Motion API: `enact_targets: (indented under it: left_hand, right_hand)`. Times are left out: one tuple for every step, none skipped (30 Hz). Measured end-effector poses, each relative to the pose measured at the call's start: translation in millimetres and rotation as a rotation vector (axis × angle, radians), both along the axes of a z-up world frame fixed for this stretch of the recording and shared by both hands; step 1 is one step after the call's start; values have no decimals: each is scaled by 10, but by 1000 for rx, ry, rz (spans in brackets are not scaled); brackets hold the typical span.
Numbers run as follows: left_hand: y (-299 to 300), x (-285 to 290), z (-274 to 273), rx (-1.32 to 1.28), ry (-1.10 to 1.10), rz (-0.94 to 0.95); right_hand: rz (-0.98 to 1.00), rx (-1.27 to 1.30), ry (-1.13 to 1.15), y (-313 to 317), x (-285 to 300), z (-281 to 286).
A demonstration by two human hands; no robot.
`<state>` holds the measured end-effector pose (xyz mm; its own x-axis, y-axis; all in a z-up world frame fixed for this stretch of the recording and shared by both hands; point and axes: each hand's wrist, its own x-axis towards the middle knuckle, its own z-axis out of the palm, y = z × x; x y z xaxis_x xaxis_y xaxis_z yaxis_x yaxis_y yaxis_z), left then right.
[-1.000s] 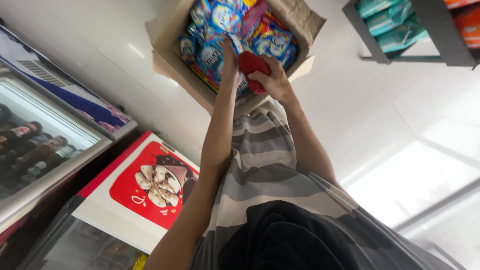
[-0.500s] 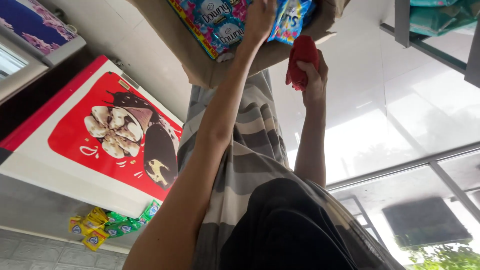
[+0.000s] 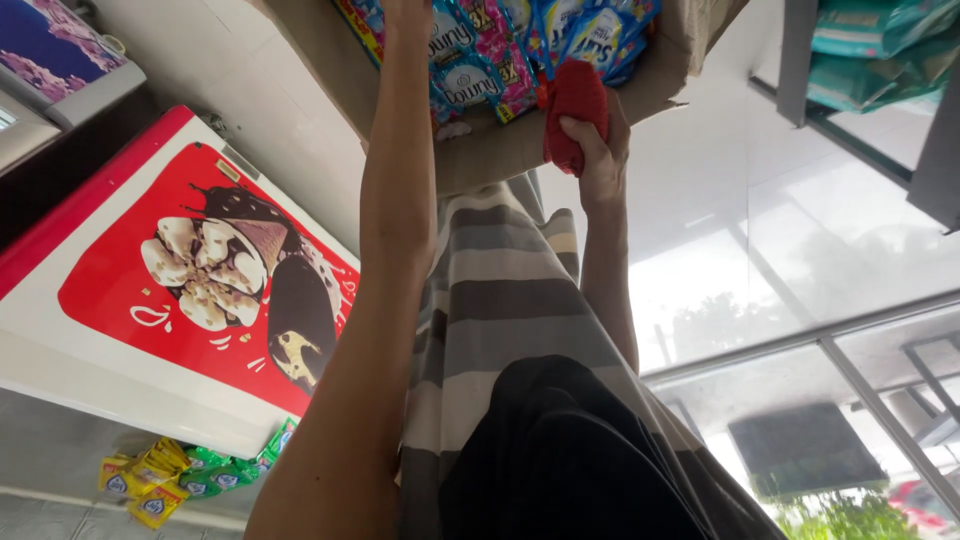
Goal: Stocking and organizing detergent sachets from a cardboard box onto a store shelf.
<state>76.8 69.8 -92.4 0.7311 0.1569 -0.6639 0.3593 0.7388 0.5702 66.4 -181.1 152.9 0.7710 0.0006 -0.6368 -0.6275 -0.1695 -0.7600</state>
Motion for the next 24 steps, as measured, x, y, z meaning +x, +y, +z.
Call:
enact_targets:
  left_hand:
    - [-14, 11, 102, -45, -30, 59]
    - [-10, 92, 204, -87, -70, 115]
    - [-12, 174, 318, -130, -111, 171]
    - [367, -214, 615, -176, -144, 222]
    - [349, -484, 894, -222, -176, 272]
    - [-39, -114, 743, -269, -212, 320]
    - [-104, -175, 943, -265, -237, 318]
    - [-178, -215, 1131, -287, -288, 312]
    - [-252, -261, 1317, -308, -340, 306]
    - [-327, -225, 1626, -308, -374, 301]
    - [-402, -208, 1935, -351, -402, 265]
    - [-479, -192, 2235, -393, -433, 226]
    - [-576, -221, 2086, -391, -469, 220]
    - [-661, -225, 1928, -512, -526, 186]
    - [-741, -211, 1759, -633, -584, 149]
    - [-651, -32, 2141, -630, -620, 135]
    - [-566, 129, 2527, -585, -467, 112]
    - [-504, 257, 2928, -536, -313, 96]
    - [-405, 364, 3140, -536, -346, 84]
    - [-311, 459, 3343, -528, -494, 49]
    - [-219, 551, 3541, -517, -643, 15]
    - [-191, 606, 3572, -515, -671, 5]
    - [-167, 672, 3593, -431, -656, 45]
    - [-143, 671, 3588, -347, -627, 84]
  right_hand:
    - [6, 3, -20, 14, 2, 53]
    - [-7, 24, -41, 43, 48, 94]
    - [-21, 46, -61, 71, 95, 144]
    - [-18, 52, -83, 136, 128, 200]
    - [-13, 55, -113, 201, 156, 261]
    - [-9, 59, -146, 273, 182, 327]
    - [-7, 66, -170, 354, 187, 332]
    - [64, -20, -306, 430, 214, 334]
    - [132, -108, -442, 510, 243, 342]
    - [130, -105, -476, 648, 317, 471]
    - [180, -227, -630, 788, 385, 608]
    - [225, -351, -785, 928, 459, 742]
    - [218, -349, -821, 1007, 576, 957]
    - [177, -380, -848, 1095, 689, 1176]
    - [134, -410, -874, 1180, 793, 1396]
    - [124, -407, -911, 1244, 804, 1572]
    - [114, -421, -906, 1304, 812, 1742]
    - [103, -439, -896, 1349, 808, 1918]
    - [92, -440, -929, 1352, 737, 2028]
    - [168, -481, -961, 1353, 661, 2118]
    - [244, -524, -990, 1352, 589, 2192]
    - [234, -527, -1018, 1340, 622, 2225]
    - [255, -521, -1015, 1325, 666, 2247]
    - [275, -515, -999, 1308, 653, 2242]
